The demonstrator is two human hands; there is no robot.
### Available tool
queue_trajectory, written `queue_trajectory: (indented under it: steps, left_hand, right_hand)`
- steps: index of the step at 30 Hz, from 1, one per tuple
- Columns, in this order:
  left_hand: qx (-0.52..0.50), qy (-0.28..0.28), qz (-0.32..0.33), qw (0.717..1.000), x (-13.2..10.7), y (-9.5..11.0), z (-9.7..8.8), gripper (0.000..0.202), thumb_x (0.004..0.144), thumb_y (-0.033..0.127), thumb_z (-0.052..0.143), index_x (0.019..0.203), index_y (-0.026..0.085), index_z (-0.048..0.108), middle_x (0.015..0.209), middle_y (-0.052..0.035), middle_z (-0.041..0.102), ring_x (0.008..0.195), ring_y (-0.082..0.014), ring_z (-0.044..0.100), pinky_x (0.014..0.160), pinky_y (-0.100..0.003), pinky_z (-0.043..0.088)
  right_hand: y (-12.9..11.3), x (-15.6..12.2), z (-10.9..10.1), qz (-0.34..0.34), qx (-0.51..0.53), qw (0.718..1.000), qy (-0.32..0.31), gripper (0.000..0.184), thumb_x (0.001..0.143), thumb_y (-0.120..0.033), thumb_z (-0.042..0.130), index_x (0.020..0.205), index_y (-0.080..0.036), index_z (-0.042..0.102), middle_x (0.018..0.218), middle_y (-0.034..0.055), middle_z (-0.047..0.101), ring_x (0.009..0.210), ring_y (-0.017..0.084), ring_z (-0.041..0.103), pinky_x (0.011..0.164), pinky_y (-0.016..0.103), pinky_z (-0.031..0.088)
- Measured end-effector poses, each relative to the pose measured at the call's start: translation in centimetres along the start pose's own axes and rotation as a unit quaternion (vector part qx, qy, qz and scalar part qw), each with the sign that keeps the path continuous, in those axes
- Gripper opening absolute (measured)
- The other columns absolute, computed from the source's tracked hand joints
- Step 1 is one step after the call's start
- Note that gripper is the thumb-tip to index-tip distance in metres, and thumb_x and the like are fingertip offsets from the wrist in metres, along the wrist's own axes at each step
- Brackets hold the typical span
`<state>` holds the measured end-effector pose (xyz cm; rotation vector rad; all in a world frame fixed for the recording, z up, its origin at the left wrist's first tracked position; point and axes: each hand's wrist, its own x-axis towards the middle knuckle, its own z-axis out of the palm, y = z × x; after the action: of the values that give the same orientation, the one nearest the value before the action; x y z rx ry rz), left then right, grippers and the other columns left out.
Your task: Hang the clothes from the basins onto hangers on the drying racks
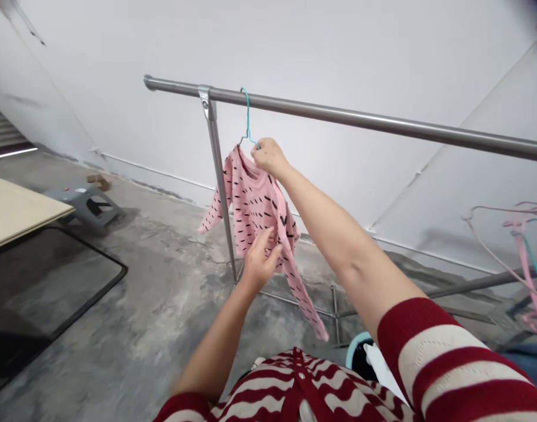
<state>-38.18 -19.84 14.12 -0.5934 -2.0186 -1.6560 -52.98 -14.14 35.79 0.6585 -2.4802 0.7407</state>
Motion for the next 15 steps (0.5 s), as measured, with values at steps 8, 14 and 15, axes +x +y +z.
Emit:
queue_trajectory:
  steps: [8,14,15]
  left_hand:
    - [0.001,0.067,-0.124,0.990,-2.3,-4.0,-4.4,0.036,0.078,0.036,0.058,0.107,0.015,0.063,0.101,-0.0116,0.066,0.086,-0.0181,0.064,0.078,-0.032,0.054]
    - [-0.062,0.132,-0.095,0.985,1.0,-1.1,-3.7,0.050,0.079,0.038,0.059,0.123,0.015,0.050,0.114,-0.0149,0.059,0.102,-0.0219,0.060,0.085,-0.036,0.052]
    - [-0.067,0.135,-0.090,0.984,1.6,-0.3,-3.2,0.055,0.078,0.038,0.060,0.127,0.016,0.046,0.118,-0.0152,0.057,0.106,-0.0227,0.059,0.085,-0.036,0.052]
  right_hand:
    - [0.7,-2.3,-4.7,-0.022,-0.005,0.991,0.132,0.028,0.094,-0.022,0.031,0.076,-0.015,0.052,0.081,0.0046,0.056,0.094,0.017,0.055,0.089,0.033,0.041]
    - [1.0,-16.0,-6.9,0.069,0.047,0.983,0.162,0.015,0.082,-0.025,0.051,0.070,-0.018,0.050,0.057,-0.0028,0.047,0.057,0.011,0.047,0.061,0.024,0.041]
    - [1.1,-18.3,-6.8,0.088,0.078,0.982,0.146,0.014,0.083,-0.026,0.051,0.072,-0.018,0.050,0.056,-0.0036,0.046,0.054,0.010,0.045,0.057,0.023,0.039]
